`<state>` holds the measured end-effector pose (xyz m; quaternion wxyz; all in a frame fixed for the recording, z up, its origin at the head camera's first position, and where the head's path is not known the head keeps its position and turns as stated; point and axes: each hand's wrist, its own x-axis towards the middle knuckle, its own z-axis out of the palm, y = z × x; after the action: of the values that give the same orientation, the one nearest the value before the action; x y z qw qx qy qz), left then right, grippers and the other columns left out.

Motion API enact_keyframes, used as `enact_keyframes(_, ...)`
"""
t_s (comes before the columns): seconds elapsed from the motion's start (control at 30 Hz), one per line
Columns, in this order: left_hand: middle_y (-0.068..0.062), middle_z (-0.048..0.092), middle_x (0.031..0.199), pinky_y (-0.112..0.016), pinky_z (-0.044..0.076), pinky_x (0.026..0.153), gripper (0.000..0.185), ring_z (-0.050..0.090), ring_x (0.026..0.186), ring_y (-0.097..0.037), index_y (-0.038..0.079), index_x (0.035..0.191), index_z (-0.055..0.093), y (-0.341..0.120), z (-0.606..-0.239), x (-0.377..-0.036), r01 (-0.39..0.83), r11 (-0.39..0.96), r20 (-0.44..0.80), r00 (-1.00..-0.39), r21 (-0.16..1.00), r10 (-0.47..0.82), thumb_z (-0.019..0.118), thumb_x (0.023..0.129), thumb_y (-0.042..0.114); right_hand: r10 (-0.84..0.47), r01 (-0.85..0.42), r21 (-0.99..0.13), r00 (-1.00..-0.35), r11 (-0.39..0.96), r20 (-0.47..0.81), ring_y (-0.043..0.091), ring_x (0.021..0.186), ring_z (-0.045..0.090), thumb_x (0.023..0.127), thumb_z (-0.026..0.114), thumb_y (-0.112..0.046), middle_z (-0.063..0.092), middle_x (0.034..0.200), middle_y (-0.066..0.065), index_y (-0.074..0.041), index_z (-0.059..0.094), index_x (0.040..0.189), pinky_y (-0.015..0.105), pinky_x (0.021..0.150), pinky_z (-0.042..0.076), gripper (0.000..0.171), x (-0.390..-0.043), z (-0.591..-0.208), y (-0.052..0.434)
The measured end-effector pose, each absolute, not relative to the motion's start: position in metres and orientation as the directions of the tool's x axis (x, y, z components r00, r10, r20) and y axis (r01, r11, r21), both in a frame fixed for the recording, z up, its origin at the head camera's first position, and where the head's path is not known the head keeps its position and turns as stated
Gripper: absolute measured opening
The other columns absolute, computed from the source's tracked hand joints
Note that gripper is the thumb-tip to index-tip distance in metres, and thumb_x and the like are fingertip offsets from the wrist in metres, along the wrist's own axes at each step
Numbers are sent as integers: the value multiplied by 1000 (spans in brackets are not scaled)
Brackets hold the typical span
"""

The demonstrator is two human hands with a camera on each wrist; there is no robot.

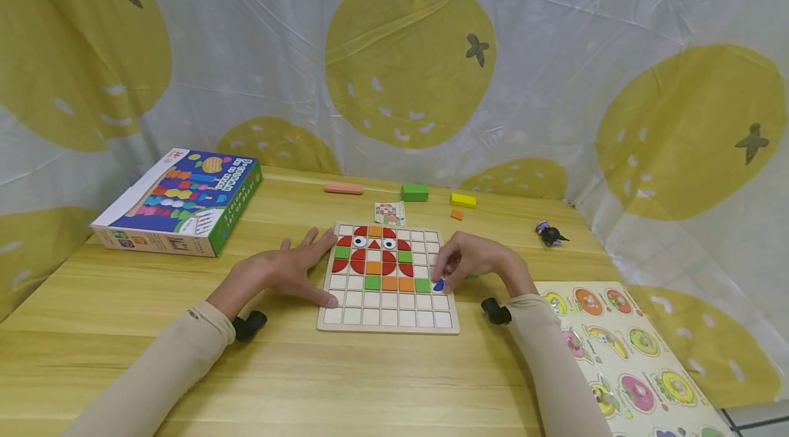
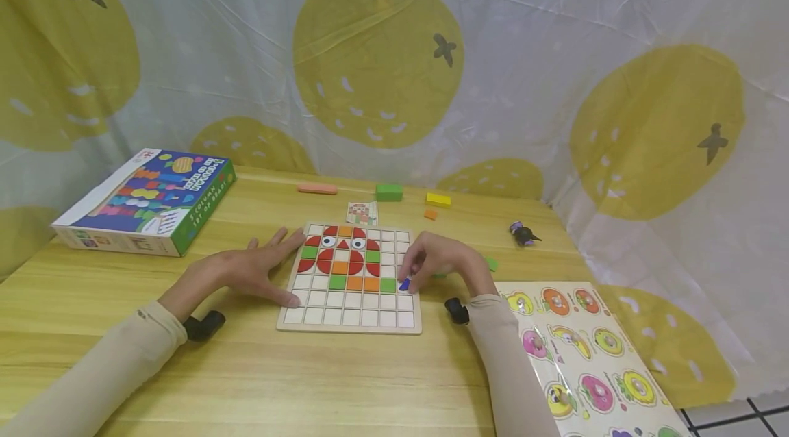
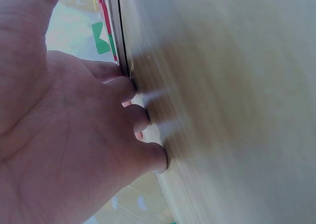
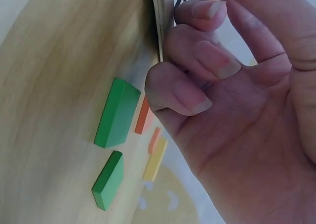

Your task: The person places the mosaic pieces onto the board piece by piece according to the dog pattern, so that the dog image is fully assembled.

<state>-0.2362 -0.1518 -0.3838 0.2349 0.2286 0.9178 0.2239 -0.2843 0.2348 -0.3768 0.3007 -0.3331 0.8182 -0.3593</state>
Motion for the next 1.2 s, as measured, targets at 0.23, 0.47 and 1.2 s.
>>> enact_keyframes(0.23,-22,1,180,-74,-4,127,130,-8,165,-47,4,173,8,-150,-384,-237,315,795,-329,-785,519,526,84,86,65,-763,-324,-793,-594,516,-254,11,70,48,86,86,8,73,84,-1,4,83,96,19,64,40,11,-285,-378,236)
enact_keyframes(0.47,-22,0,180,-74,-5,127,131,-8,165,-47,4,173,7,-150,-384,-237,311,798,-337,-783,516,523,84,86,65,-766,-315,-794,-583,520,-271,11,70,47,86,86,8,75,85,-1,4,84,95,19,64,39,11,-285,-379,234)
enact_keyframes(1.2,-23,0,180,-74,-4,127,130,-8,165,-48,1,172,8,-151,-384,-237,330,794,-327,-780,511,534,84,87,64,-777,-351,-789,-584,505,-237,11,70,51,85,88,6,80,88,9,2,84,91,19,66,43,7,-283,-378,229)
